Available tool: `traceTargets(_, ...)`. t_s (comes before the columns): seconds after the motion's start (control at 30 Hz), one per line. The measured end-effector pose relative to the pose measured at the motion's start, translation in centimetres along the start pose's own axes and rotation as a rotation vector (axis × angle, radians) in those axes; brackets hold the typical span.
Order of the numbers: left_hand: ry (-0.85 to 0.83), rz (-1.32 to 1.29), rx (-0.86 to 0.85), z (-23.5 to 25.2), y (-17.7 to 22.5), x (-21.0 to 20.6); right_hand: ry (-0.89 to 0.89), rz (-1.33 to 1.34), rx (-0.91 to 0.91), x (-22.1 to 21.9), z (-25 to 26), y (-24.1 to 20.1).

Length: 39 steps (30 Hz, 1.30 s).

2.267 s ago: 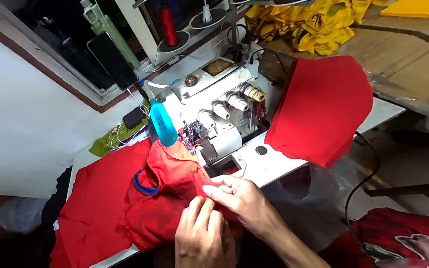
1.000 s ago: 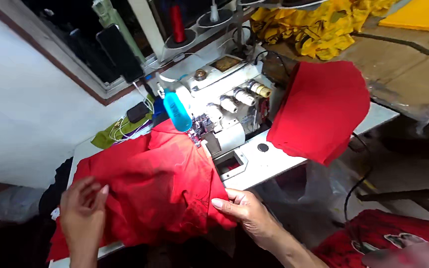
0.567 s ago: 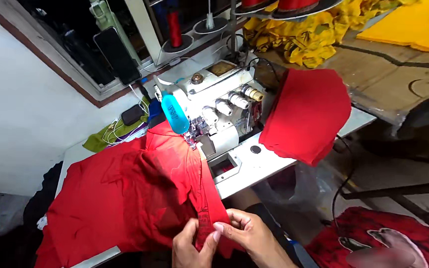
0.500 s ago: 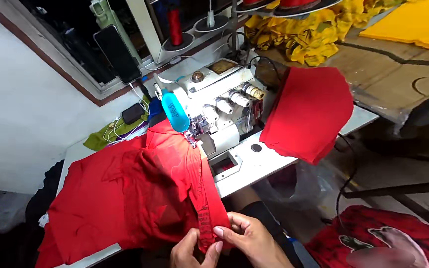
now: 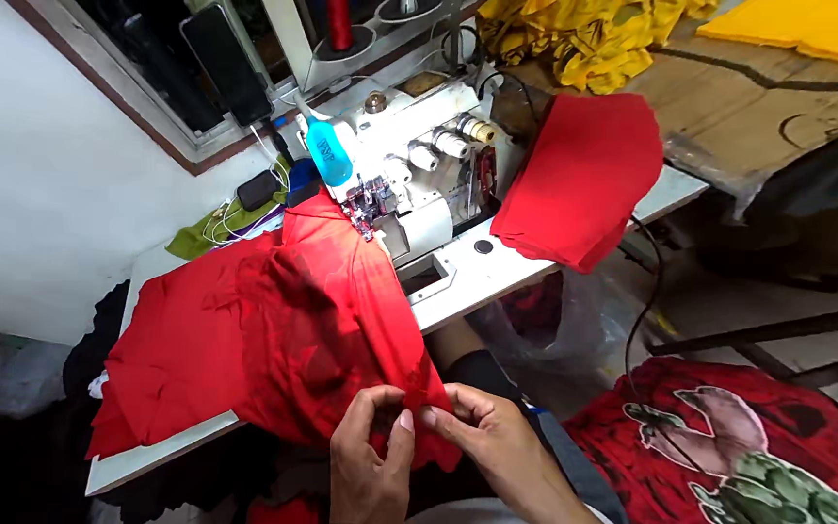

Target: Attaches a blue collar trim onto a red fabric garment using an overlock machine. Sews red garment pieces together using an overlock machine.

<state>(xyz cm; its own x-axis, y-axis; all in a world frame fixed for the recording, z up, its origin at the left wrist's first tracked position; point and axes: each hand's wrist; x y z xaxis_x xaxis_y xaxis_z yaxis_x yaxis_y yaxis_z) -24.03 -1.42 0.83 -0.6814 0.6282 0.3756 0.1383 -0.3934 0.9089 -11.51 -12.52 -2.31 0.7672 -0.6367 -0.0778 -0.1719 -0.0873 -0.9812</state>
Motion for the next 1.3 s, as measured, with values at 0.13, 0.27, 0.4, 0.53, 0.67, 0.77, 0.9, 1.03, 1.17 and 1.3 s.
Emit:
traceTargets(0.13,0.067,-0.041,0.279,2.7,0.5,-0.5,0.033,-0.097,0.067,-0.6,0.2,0.2)
traceTargets(0.27,0.068,0.058,0.383,4.6,-1.0,-0.7,0.043,-0.181,0.108,-0.8,0.3,0.4)
traceTargets(0.4,0.095,0.097,0.318,2.8,-0.8,0.1,0.073,-0.231,0.149,-0.4,0.2,0.5)
traceTargets(0.53,0.094,-0.111,0.282,2.6,0.7,0.5,0.097,-0.298,0.233,-0.8,0.0,0.7)
traceTargets(0.67,0.008,-0.265,0.543,4.5,0.6,-0.1,0.11,-0.353,0.299,-1.2,0.3,0.7)
traceTargets(0.77,0.051,-0.307,0.567,4.6,-0.5,-0.2,0.127,-0.388,0.321,-0.8,0.4,0.9)
traceTargets(0.9,0.21,0.227,0.111,2.7,0.5,1.5,0.168,-0.398,0.281,-0.5,-0.3,0.4)
traceTargets(1.03,0.098,0.469,-0.214,0.4,3.8,2.4,0.096,-0.333,0.199,-0.5,-1.0,-0.9)
traceTargets(1.17,0.006,0.22,-0.048,-1.8,1.6,0.4,0.044,-0.206,0.117,-0.5,-0.9,-0.7)
traceTargets(1.3,0.099,-0.063,0.146,-0.8,0.9,-0.2,0.053,-0.18,0.117,-0.4,-1.0,-0.2)
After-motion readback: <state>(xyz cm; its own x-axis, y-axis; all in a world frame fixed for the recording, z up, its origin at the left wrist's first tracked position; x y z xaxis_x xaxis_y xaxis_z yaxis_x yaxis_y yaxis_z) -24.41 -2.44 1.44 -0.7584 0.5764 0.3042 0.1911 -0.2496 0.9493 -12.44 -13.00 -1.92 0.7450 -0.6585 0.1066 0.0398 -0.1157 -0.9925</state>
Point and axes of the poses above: each hand's wrist, its own z-axis towards the middle knuckle, its own x-axis out of the back of the hand, y = z × x, and after that the axes turned 1 degree about -z, right-handed
